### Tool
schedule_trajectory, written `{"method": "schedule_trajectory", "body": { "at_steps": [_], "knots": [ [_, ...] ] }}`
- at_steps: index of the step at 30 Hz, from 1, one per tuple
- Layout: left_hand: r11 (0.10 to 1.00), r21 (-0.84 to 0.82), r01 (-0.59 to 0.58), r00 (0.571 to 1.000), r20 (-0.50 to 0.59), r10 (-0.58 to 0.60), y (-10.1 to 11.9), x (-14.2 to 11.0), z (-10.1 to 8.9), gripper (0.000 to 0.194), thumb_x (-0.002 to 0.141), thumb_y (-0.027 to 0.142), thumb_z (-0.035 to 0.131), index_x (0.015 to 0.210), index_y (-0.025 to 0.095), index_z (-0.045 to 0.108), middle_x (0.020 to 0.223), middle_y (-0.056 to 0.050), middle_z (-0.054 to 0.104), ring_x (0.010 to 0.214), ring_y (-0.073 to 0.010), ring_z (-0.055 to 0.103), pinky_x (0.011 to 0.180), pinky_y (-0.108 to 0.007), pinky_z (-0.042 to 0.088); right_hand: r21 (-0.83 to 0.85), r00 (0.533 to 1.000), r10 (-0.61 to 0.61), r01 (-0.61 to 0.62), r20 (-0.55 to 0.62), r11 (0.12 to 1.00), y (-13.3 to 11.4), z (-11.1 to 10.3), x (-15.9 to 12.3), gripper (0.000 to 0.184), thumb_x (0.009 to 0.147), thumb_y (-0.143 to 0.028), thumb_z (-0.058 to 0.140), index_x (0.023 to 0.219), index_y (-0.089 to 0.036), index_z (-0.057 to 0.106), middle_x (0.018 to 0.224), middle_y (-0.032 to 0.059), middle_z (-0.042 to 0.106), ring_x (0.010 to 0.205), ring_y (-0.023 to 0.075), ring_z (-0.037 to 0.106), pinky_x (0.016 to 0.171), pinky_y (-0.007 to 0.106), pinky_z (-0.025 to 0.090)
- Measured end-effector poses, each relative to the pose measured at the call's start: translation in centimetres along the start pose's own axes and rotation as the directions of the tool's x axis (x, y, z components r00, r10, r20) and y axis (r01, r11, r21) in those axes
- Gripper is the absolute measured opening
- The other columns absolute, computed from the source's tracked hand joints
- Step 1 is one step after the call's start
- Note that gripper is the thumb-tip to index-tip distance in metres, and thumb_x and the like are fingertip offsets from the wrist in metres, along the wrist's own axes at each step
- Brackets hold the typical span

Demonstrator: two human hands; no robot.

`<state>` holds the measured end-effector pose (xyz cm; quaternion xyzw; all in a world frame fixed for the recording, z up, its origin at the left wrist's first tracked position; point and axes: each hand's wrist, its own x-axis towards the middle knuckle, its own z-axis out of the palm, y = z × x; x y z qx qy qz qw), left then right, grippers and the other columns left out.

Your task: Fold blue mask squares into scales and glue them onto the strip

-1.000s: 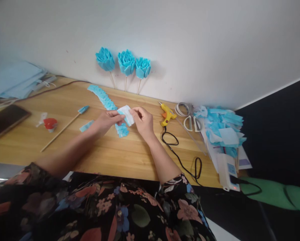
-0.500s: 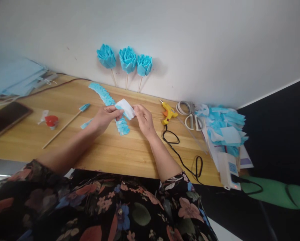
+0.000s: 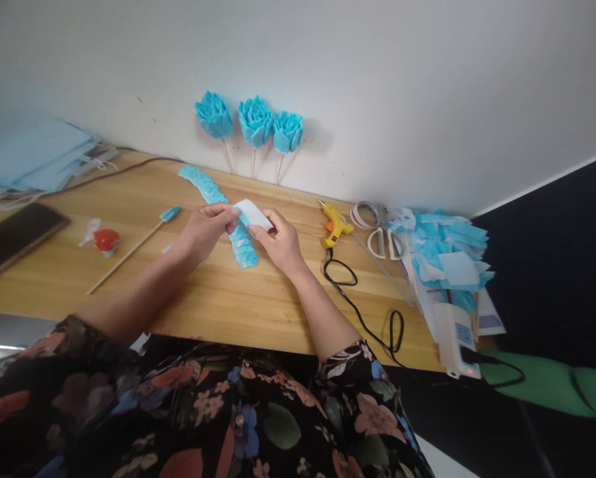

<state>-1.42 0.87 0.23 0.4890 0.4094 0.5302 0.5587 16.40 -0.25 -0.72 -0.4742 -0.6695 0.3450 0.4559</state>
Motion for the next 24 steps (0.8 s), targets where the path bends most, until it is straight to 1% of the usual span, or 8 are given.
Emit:
{"method": "schedule_trajectory", "body": {
  "at_steps": [5, 7, 10, 12, 15, 17, 20, 24],
  "knots": [
    [0.992, -0.119, 0.037, 0.999, -0.024, -0.040, -0.3, 0.2, -0.1, 0.029, 0.075, 0.037, 0.079, 0.058, 0.018, 0.064, 0.053, 0.001, 0.052, 0.054, -0.0101, 0.045, 0.057, -0.027, 0.038, -0.030, 0.999, 0.031, -0.030, 0.019, 0.999, -0.4, 0.1, 0.0, 0.029, 0.082, -0.043, 0.067, 0.104, -0.024, 0.067, 0.087, -0.0009, 0.070, 0.073, 0.0147, 0.057, 0.068, 0.028, 0.047],
    [0.981, -0.186, 0.049, 0.998, -0.032, -0.056, -0.2, 0.3, 0.0, 0.018, 0.076, 0.034, 0.080, 0.074, 0.019, 0.071, 0.054, 0.003, 0.052, 0.053, -0.0100, 0.046, 0.056, -0.026, 0.038, -0.022, 1.000, 0.025, -0.024, 0.018, 0.999, -0.4, 0.1, 0.0, 0.030, 0.082, -0.044, 0.067, 0.105, -0.024, 0.068, 0.088, -0.0006, 0.070, 0.074, 0.0153, 0.058, 0.069, 0.029, 0.048],
    [0.957, -0.284, 0.064, 0.998, 0.004, -0.066, 0.0, 0.3, 0.1, 0.033, 0.075, 0.037, 0.083, 0.101, 0.021, 0.073, 0.060, 0.005, 0.056, 0.054, -0.0097, 0.049, 0.056, -0.025, 0.039, 0.002, 1.000, 0.019, -0.019, -0.008, 1.000, -0.2, 0.0, 0.1, 0.032, 0.082, -0.046, 0.067, 0.106, -0.024, 0.067, 0.088, 0.0002, 0.070, 0.075, 0.0163, 0.058, 0.070, 0.030, 0.049],
    [0.953, -0.287, 0.093, 0.995, 0.067, -0.077, 0.0, 0.2, 0.2, 0.035, 0.073, 0.042, 0.084, 0.097, 0.019, 0.073, 0.064, 0.003, 0.059, 0.056, -0.0097, 0.051, 0.056, -0.025, 0.041, 0.001, 0.999, 0.024, -0.024, -0.032, 1.000, -0.1, 0.0, 0.1, 0.033, 0.082, -0.046, 0.067, 0.106, -0.024, 0.067, 0.091, 0.0011, 0.070, 0.077, 0.0169, 0.058, 0.071, 0.030, 0.049],
    [0.972, -0.185, 0.141, 0.983, 0.143, -0.115, -0.2, -0.1, 0.4, 0.033, 0.070, 0.044, 0.085, 0.073, 0.017, 0.069, 0.063, 0.001, 0.059, 0.056, -0.0100, 0.052, 0.057, -0.026, 0.041, 0.013, 0.999, 0.026, -0.025, -0.037, 1.000, 0.1, 0.1, 0.1, 0.033, 0.083, -0.045, 0.067, 0.109, -0.024, 0.067, 0.093, 0.0012, 0.070, 0.079, 0.0168, 0.059, 0.073, 0.030, 0.050],
    [0.987, -0.085, 0.133, 0.983, 0.140, -0.120, -0.4, -0.4, 0.5, 0.034, 0.070, 0.043, 0.084, 0.062, 0.017, 0.064, 0.059, 0.001, 0.058, 0.055, -0.0100, 0.050, 0.057, -0.026, 0.039, 0.038, 0.999, 0.013, -0.011, -0.031, 0.999, 0.3, 0.1, 0.0, 0.034, 0.083, -0.044, 0.069, 0.111, -0.024, 0.067, 0.094, 0.0008, 0.071, 0.079, 0.0162, 0.059, 0.073, 0.030, 0.050],
    [0.996, 0.019, 0.091, 0.990, 0.103, -0.093, -0.6, -0.5, 0.5, 0.035, 0.073, 0.042, 0.080, 0.056, 0.018, 0.062, 0.055, 0.001, 0.056, 0.054, -0.0101, 0.047, 0.057, -0.027, 0.037, 0.082, 1.000, 0.012, -0.011, -0.023, 0.997, 0.5, 0.1, 0.1, 0.035, 0.084, -0.045, 0.069, 0.112, -0.024, 0.067, 0.094, 0.0009, 0.071, 0.078, 0.0157, 0.060, 0.073, 0.030, 0.051],
    [0.998, 0.006, 0.066, 0.995, 0.069, -0.067, -0.6, -0.3, 0.2, 0.032, 0.075, 0.039, 0.078, 0.056, 0.019, 0.061, 0.056, 0.000, 0.056, 0.055, -0.0107, 0.048, 0.058, -0.027, 0.038, 0.123, 0.994, 0.081, -0.072, -0.068, 0.990, 0.9, -0.2, 0.4, 0.040, 0.088, -0.053, 0.062, 0.114, -0.024, 0.066, 0.079, -0.0008, 0.064, 0.069, 0.0150, 0.059, 0.069, 0.031, 0.053]
  ]
}}
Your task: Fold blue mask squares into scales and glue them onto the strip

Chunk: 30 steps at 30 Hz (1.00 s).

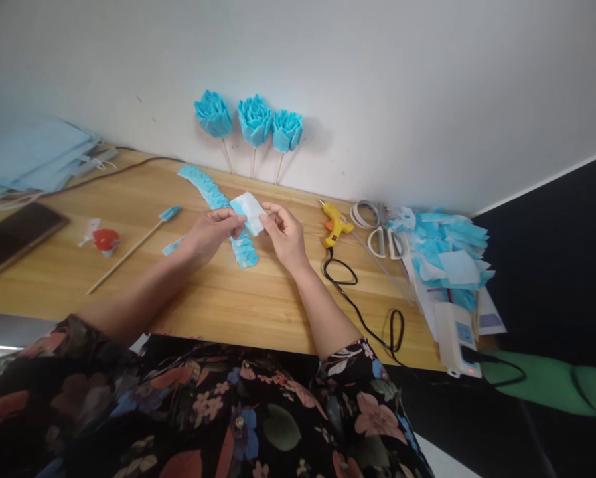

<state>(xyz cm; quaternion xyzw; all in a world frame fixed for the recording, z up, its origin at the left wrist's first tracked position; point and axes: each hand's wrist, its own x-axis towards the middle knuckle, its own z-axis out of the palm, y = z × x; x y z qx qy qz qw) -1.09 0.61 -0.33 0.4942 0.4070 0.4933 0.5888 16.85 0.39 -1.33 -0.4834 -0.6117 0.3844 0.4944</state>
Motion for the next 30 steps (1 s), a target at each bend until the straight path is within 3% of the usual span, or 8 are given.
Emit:
{"method": "schedule_trajectory", "body": {
  "at_steps": [9, 14, 19, 22, 25, 30],
  "knots": [
    [0.996, -0.093, 0.005, 1.000, -0.017, -0.007, -0.4, 0.4, -0.2, 0.029, 0.074, 0.035, 0.079, 0.057, 0.017, 0.063, 0.054, 0.000, 0.058, 0.053, -0.0099, 0.049, 0.057, -0.026, 0.039, 0.081, 0.994, 0.039, -0.030, -0.104, 0.996, 1.0, -0.5, 0.6, 0.035, 0.087, -0.051, 0.063, 0.104, -0.022, 0.071, 0.073, -0.0016, 0.066, 0.068, 0.0124, 0.060, 0.067, 0.027, 0.050],
    [0.994, -0.106, -0.001, 1.000, 0.020, 0.003, -0.1, 0.2, -0.1, 0.030, 0.074, 0.036, 0.079, 0.058, 0.017, 0.063, 0.057, 0.000, 0.059, 0.054, -0.0094, 0.050, 0.058, -0.025, 0.039, 0.170, 0.990, 0.063, -0.041, -0.124, 0.985, 1.2, -0.2, 0.7, 0.042, 0.083, -0.063, 0.067, 0.090, -0.022, 0.073, 0.069, -0.0010, 0.065, 0.061, 0.0122, 0.056, 0.063, 0.028, 0.048],
    [1.000, -0.022, -0.010, 0.992, 0.122, 0.012, -0.1, -0.1, 0.0, 0.032, 0.077, 0.041, 0.078, 0.060, 0.017, 0.063, 0.059, 0.000, 0.060, 0.056, -0.0095, 0.050, 0.058, -0.025, 0.039, 0.191, 0.986, 0.151, -0.161, 0.065, 0.968, 0.7, 0.0, 0.4, 0.060, 0.082, -0.081, 0.052, 0.073, -0.023, 0.067, 0.069, 0.0014, 0.063, 0.066, 0.0157, 0.059, 0.064, 0.031, 0.048],
    [0.999, 0.052, -0.012, 0.993, 0.116, 0.006, -0.1, -0.1, 0.0, 0.032, 0.076, 0.041, 0.077, 0.059, 0.017, 0.063, 0.057, 0.000, 0.059, 0.055, -0.0097, 0.049, 0.057, -0.026, 0.038, 0.169, 0.987, 0.092, -0.114, 0.132, 0.979, 0.1, 0.0, 0.1, 0.052, 0.085, -0.072, 0.059, 0.071, -0.023, 0.064, 0.066, -0.0016, 0.058, 0.064, 0.0133, 0.053, 0.063, 0.028, 0.044],
    [0.994, 0.110, -0.009, 0.997, 0.078, 0.001, 0.0, 0.0, 0.0, 0.032, 0.075, 0.041, 0.075, 0.058, 0.018, 0.062, 0.054, 0.001, 0.056, 0.054, -0.0098, 0.047, 0.056, -0.026, 0.036, 0.164, 0.998, 0.018, -0.028, 0.064, 0.986, -0.2, 0.1, 0.0, 0.038, 0.081, -0.059, 0.072, 0.074, -0.022, 0.065, 0.066, -0.0040, 0.057, 0.062, 0.0110, 0.048, 0.062, 0.026, 0.041],
    [0.991, 0.131, -0.010, 0.999, 0.047, 0.004, 0.2, -0.1, 0.1, 0.032, 0.075, 0.040, 0.072, 0.057, 0.018, 0.059, 0.054, 0.001, 0.054, 0.054, -0.0100, 0.046, 0.057, -0.026, 0.036, 0.059, 0.998, -0.056, 0.056, 0.007, 0.997, -0.3, 0.1, -0.1, 0.029, 0.090, -0.049, 0.065, 0.081, -0.022, 0.068, 0.068, -0.0036, 0.058, 0.063, 0.0111, 0.049, 0.061, 0.026, 0.040]
  ]
}}
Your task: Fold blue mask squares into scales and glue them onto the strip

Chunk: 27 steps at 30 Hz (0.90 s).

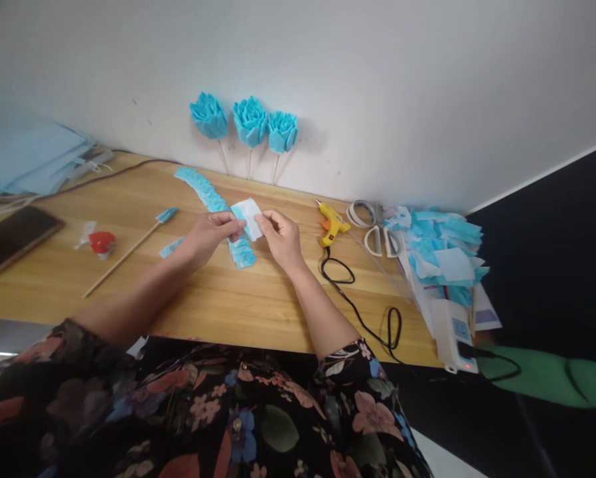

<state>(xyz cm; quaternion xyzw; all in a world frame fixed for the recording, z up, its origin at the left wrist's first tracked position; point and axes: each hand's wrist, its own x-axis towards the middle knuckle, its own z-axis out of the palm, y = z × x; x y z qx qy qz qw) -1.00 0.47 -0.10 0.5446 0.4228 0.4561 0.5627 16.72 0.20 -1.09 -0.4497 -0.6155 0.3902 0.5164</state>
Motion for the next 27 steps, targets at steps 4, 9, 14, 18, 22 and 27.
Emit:
{"method": "schedule_trajectory", "body": {
  "at_steps": [4, 9, 14, 18, 22, 27],
  "knots": [
    [1.000, 0.009, 0.003, 1.000, -0.012, -0.002, 0.00, 0.01, 0.04, 0.032, 0.075, 0.041, 0.072, 0.057, 0.018, 0.059, 0.054, 0.001, 0.054, 0.054, -0.0101, 0.046, 0.056, -0.026, 0.036, -0.001, 1.000, -0.012, 0.012, 0.018, 1.000, -0.22, -0.11, -0.05, 0.033, 0.092, -0.052, 0.061, 0.079, -0.022, 0.065, 0.068, -0.0031, 0.055, 0.065, 0.0118, 0.050, 0.062, 0.026, 0.041],
    [1.000, 0.014, 0.003, 1.000, -0.011, -0.002, 0.09, 0.00, 0.09, 0.031, 0.074, 0.041, 0.072, 0.057, 0.018, 0.058, 0.054, 0.001, 0.053, 0.053, -0.0099, 0.045, 0.056, -0.026, 0.035, 0.002, 0.995, 0.007, -0.007, 0.098, 1.000, -0.36, 0.00, -0.07, 0.031, 0.087, -0.052, 0.066, 0.086, -0.022, 0.064, 0.073, -0.0031, 0.058, 0.067, 0.0117, 0.050, 0.064, 0.026, 0.042],
    [1.000, 0.020, -0.006, 0.999, -0.033, 0.007, 0.32, -0.06, 0.22, 0.032, 0.074, 0.041, 0.072, 0.057, 0.018, 0.058, 0.055, 0.002, 0.053, 0.055, -0.0099, 0.045, 0.057, -0.027, 0.036, -0.085, 0.996, 0.031, -0.024, 0.083, 0.996, -0.25, 0.31, -0.04, 0.025, 0.079, -0.042, 0.074, 0.088, -0.022, 0.062, 0.074, -0.0036, 0.062, 0.067, 0.0125, 0.054, 0.063, 0.026, 0.044],
    [0.999, -0.033, -0.020, 0.999, -0.051, 0.018, 0.38, -0.02, 0.11, 0.030, 0.075, 0.042, 0.072, 0.062, 0.018, 0.061, 0.060, 0.001, 0.057, 0.059, -0.0106, 0.049, 0.062, -0.027, 0.040, -0.066, 0.997, 0.019, -0.014, 0.076, 0.998, -0.12, 0.36, -0.10, 0.026, 0.079, -0.039, 0.074, 0.097, -0.023, 0.064, 0.081, -0.0025, 0.067, 0.070, 0.0135, 0.058, 0.066, 0.027, 0.046],
    [0.995, -0.092, 0.039, 0.999, 0.000, -0.039, -0.15, 0.17, -0.12, 0.030, 0.073, 0.044, 0.075, 0.063, 0.017, 0.065, 0.063, 0.000, 0.060, 0.061, -0.0115, 0.052, 0.063, -0.028, 0.043, -0.062, 0.994, 0.021, -0.014, 0.109, 0.998, -0.11, 0.42, -0.16, 0.029, 0.080, -0.038, 0.074, 0.103, -0.024, 0.065, 0.082, -0.0025, 0.068, 0.069, 0.0133, 0.057, 0.065, 0.028, 0.047],
    [0.989, -0.134, 0.066, 0.996, -0.047, -0.073, -0.55, 0.33, -0.22, 0.027, 0.071, 0.039, 0.079, 0.061, 0.017, 0.067, 0.061, -0.001, 0.063, 0.060, -0.0123, 0.055, 0.064, -0.029, 0.045, -0.040, 0.992, 0.016, -0.011, 0.126, 0.999, -0.04, 0.34, -0.05, 0.033, 0.081, -0.040, 0.074, 0.109, -0.025, 0.066, 0.086, -0.0019, 0.070, 0.073, 0.0138, 0.060, 0.068, 0.028, 0.049]
  ]
}}
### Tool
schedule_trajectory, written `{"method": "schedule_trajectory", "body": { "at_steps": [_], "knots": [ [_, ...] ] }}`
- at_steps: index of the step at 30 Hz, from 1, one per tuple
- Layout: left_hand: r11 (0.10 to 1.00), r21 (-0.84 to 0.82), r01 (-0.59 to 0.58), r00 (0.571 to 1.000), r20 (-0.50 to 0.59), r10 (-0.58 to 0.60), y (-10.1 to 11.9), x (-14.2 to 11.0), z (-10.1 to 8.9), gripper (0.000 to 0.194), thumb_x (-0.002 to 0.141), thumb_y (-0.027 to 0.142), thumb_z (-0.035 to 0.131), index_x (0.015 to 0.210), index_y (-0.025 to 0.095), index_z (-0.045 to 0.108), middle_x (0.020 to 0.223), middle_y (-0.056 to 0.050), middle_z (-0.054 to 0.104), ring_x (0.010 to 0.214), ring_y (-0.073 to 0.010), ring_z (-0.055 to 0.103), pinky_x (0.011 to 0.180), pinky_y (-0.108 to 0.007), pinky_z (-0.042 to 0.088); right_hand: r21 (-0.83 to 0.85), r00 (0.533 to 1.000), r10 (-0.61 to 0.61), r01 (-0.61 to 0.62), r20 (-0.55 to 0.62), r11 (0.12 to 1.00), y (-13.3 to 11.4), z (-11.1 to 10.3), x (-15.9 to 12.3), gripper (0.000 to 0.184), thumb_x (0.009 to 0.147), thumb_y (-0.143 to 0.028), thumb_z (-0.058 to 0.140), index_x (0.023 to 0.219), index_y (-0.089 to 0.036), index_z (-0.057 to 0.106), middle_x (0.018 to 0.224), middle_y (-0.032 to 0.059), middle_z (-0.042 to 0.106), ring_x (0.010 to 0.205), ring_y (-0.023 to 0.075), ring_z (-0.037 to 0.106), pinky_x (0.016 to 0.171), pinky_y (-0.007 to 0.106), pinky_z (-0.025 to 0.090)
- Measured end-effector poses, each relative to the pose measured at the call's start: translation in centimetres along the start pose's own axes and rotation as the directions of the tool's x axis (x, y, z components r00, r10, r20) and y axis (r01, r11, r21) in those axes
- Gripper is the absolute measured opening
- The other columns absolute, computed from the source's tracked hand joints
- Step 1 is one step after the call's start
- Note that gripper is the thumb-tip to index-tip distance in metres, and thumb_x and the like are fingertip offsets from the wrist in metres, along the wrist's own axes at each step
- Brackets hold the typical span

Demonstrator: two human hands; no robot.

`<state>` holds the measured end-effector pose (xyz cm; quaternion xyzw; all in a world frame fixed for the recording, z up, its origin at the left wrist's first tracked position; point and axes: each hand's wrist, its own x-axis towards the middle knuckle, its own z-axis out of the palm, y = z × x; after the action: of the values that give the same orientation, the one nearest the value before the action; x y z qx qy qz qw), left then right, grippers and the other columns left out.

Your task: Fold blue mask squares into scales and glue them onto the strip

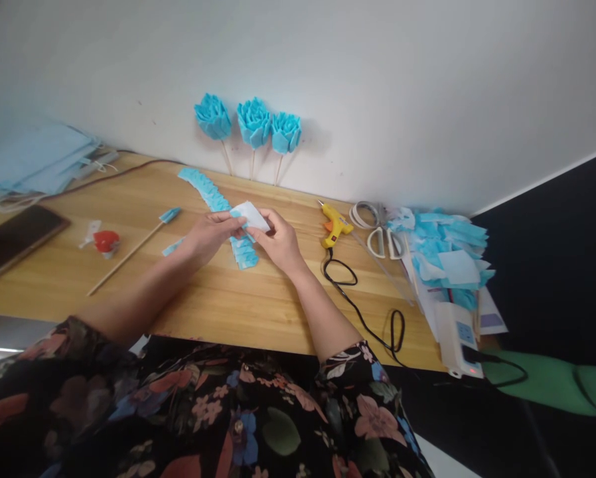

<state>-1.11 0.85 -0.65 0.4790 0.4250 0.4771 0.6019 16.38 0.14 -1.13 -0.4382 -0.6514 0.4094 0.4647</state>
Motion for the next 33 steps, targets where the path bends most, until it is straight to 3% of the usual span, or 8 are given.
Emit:
{"method": "schedule_trajectory", "body": {
  "at_steps": [4, 7, 9, 12, 18, 24, 28, 33],
  "knots": [
    [0.987, -0.159, 0.036, 0.999, -0.023, -0.040, 0.4, 0.2, -0.2, 0.022, 0.075, 0.035, 0.078, 0.069, 0.015, 0.070, 0.069, -0.004, 0.070, 0.066, -0.0137, 0.062, 0.071, -0.030, 0.050, -0.039, 0.994, -0.039, 0.035, -0.105, 0.999, 0.1, -0.8, 0.1, 0.031, 0.091, -0.044, 0.062, 0.116, -0.026, 0.065, 0.078, -0.0017, 0.066, 0.071, 0.0148, 0.060, 0.068, 0.030, 0.050],
    [0.965, -0.257, 0.061, 0.997, -0.038, -0.073, 0.6, 0.3, -0.4, 0.021, 0.076, 0.033, 0.078, 0.072, 0.015, 0.068, 0.073, -0.005, 0.071, 0.067, -0.0141, 0.065, 0.073, -0.030, 0.052, -0.203, 0.973, -0.155, 0.119, -0.173, 0.972, 0.2, -1.5, 0.3, 0.031, 0.095, -0.035, 0.056, 0.125, -0.028, 0.062, 0.096, 0.0039, 0.071, 0.090, 0.0192, 0.066, 0.076, 0.034, 0.054],
    [0.953, -0.293, 0.075, 0.995, -0.038, -0.090, 0.6, 0.4, -0.6, 0.021, 0.077, 0.032, 0.079, 0.073, 0.014, 0.068, 0.075, -0.006, 0.073, 0.067, -0.0143, 0.065, 0.074, -0.030, 0.052, -0.359, 0.950, -0.287, 0.227, -0.124, 0.905, 0.2, -1.7, 0.4, 0.038, 0.093, -0.026, 0.056, 0.130, -0.029, 0.059, 0.118, 0.0071, 0.071, 0.111, 0.0235, 0.064, 0.090, 0.042, 0.054],
    [0.941, -0.325, 0.093, 0.994, -0.031, -0.109, 0.7, 0.4, -0.5, 0.019, 0.076, 0.031, 0.079, 0.073, 0.015, 0.069, 0.075, -0.006, 0.074, 0.067, -0.0147, 0.066, 0.073, -0.030, 0.053, -0.517, 0.898, -0.439, 0.393, 0.036, 0.760, 0.3, -1.6, 0.5, 0.050, 0.089, -0.017, 0.057, 0.137, -0.031, 0.055, 0.138, 0.0066, 0.063, 0.132, 0.0278, 0.054, 0.113, 0.055, 0.042],
    [0.936, -0.339, 0.095, 0.996, 0.030, -0.090, 0.7, 0.0, 0.1, 0.018, 0.076, 0.029, 0.080, 0.074, 0.014, 0.071, 0.074, -0.004, 0.072, 0.069, -0.0145, 0.066, 0.075, -0.031, 0.054, -0.565, 0.823, -0.542, 0.531, 0.167, 0.632, 0.4, -1.0, 0.3, 0.034, 0.092, -0.015, 0.058, 0.119, -0.034, 0.066, 0.142, 0.0018, 0.060, 0.137, 0.0267, 0.049, 0.116, 0.057, 0.039],
    [0.946, -0.318, 0.060, 0.998, 0.039, -0.050, 0.1, 0.1, 0.1, 0.017, 0.078, 0.029, 0.078, 0.079, 0.013, 0.072, 0.077, -0.004, 0.073, 0.073, -0.0146, 0.067, 0.078, -0.031, 0.055, -0.524, 0.862, -0.492, 0.478, 0.124, 0.705, 0.5, -0.9, 0.4, 0.013, 0.095, -0.028, 0.063, 0.094, -0.034, 0.074, 0.130, -0.0004, 0.068, 0.130, 0.0269, 0.054, 0.113, 0.057, 0.042],
    [0.987, -0.155, -0.035, 0.999, -0.045, 0.028, -0.3, 0.3, 0.0, 0.019, 0.078, 0.031, 0.077, 0.076, 0.014, 0.070, 0.071, -0.001, 0.070, 0.068, -0.0127, 0.064, 0.077, -0.029, 0.054, -0.478, 0.867, -0.493, 0.462, 0.068, 0.747, 0.6, -0.6, 0.3, 0.011, 0.094, -0.030, 0.066, 0.089, -0.032, 0.076, 0.127, 0.0015, 0.070, 0.126, 0.0257, 0.057, 0.110, 0.053, 0.045],
    [0.994, -0.011, -0.110, 0.988, -0.106, 0.109, -0.3, 0.3, 0.1, 0.017, 0.079, 0.032, 0.074, 0.077, 0.015, 0.071, 0.074, -0.001, 0.072, 0.072, -0.0144, 0.067, 0.076, -0.028, 0.053, -0.318, 0.938, -0.342, 0.310, -0.048, 0.896, 0.7, -0.1, -0.1, 0.007, 0.092, -0.028, 0.067, 0.092, -0.028, 0.074, 0.128, 0.0051, 0.068, 0.124, 0.0237, 0.061, 0.109, 0.049, 0.045]
  ]
}}
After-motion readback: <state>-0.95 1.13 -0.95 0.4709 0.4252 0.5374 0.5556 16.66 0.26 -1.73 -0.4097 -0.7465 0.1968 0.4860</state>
